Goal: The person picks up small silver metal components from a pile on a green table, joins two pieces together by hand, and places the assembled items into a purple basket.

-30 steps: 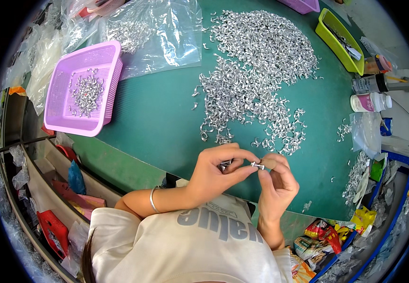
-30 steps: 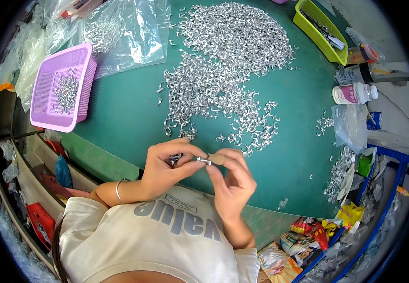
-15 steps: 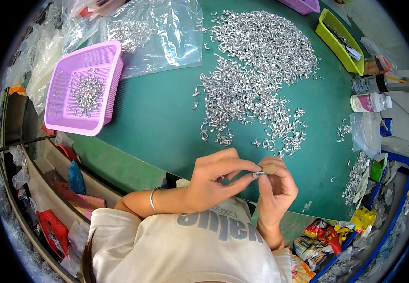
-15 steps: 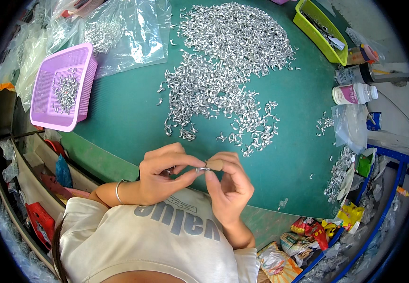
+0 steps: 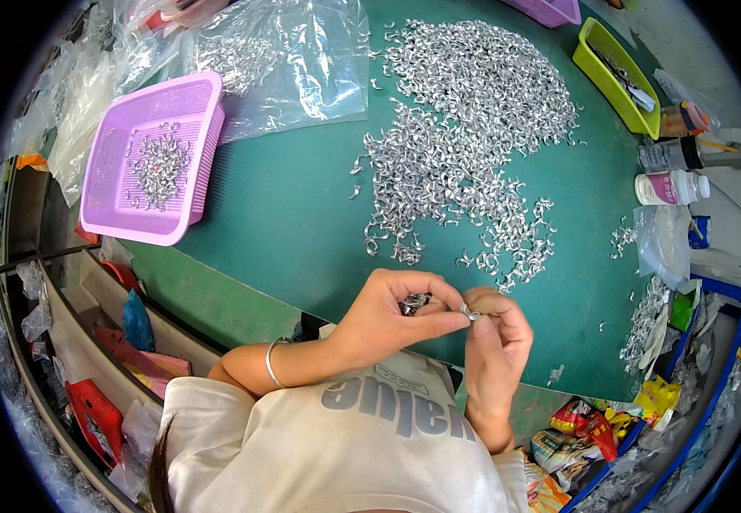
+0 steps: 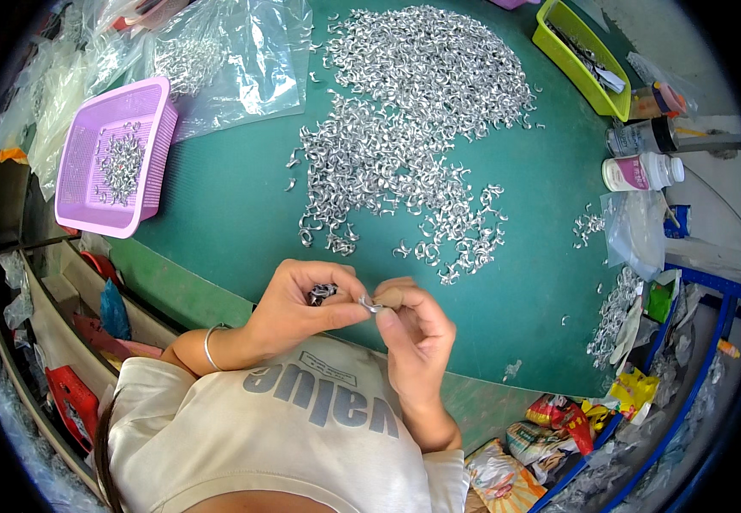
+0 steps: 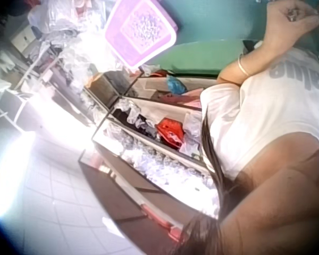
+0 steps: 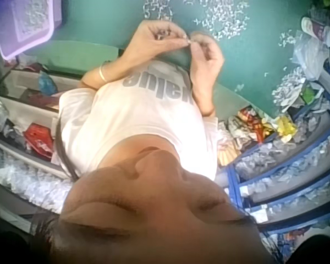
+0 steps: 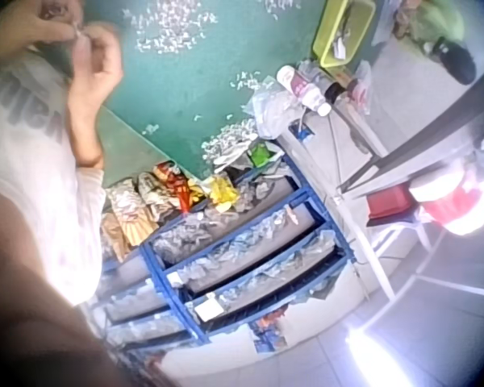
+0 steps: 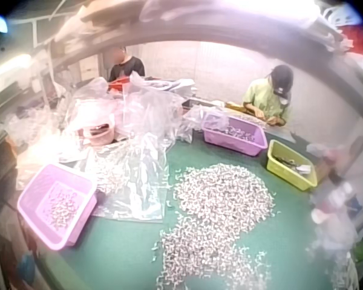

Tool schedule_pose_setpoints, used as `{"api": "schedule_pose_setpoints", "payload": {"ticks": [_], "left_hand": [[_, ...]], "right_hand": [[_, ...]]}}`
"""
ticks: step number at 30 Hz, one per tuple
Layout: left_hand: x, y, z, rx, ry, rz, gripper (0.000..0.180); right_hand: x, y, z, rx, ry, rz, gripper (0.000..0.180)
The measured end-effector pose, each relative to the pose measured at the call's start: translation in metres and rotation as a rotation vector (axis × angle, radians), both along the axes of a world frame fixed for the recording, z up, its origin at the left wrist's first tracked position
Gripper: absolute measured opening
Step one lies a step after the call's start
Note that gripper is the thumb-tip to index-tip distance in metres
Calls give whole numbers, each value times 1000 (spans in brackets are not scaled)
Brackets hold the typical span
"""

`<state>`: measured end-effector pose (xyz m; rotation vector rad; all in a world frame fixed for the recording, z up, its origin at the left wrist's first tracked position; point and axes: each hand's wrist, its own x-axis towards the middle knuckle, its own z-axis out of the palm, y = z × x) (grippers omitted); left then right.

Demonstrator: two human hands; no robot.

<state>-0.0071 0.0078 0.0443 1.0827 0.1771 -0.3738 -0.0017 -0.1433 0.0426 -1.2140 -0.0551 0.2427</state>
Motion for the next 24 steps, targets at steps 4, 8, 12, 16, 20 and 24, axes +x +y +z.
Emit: {"api": "schedule_pose_setpoints", "payload": {"ticks": [4,8,12,16,20,24], "left_hand": [[0,3,3,26,-36,-5,8],[-2,0,-2,-14,-47,58,9],[-1,3,2,-11,-5,-5,7],[1,8,-2,-318,245,-154,13],[1,8,-4,-465,287,-201,20],[3,11,-9,-570,304,-250,22]], "right_hand": [[0,0,0,131,118,27,10],[0,0,3,167,136,47,10],[0,1,3,156,131,47,9],[0,2,4,103,111,34,7],[0,2,2,98,114,27,9],[-1,3,2,40,80,16,11]]}}
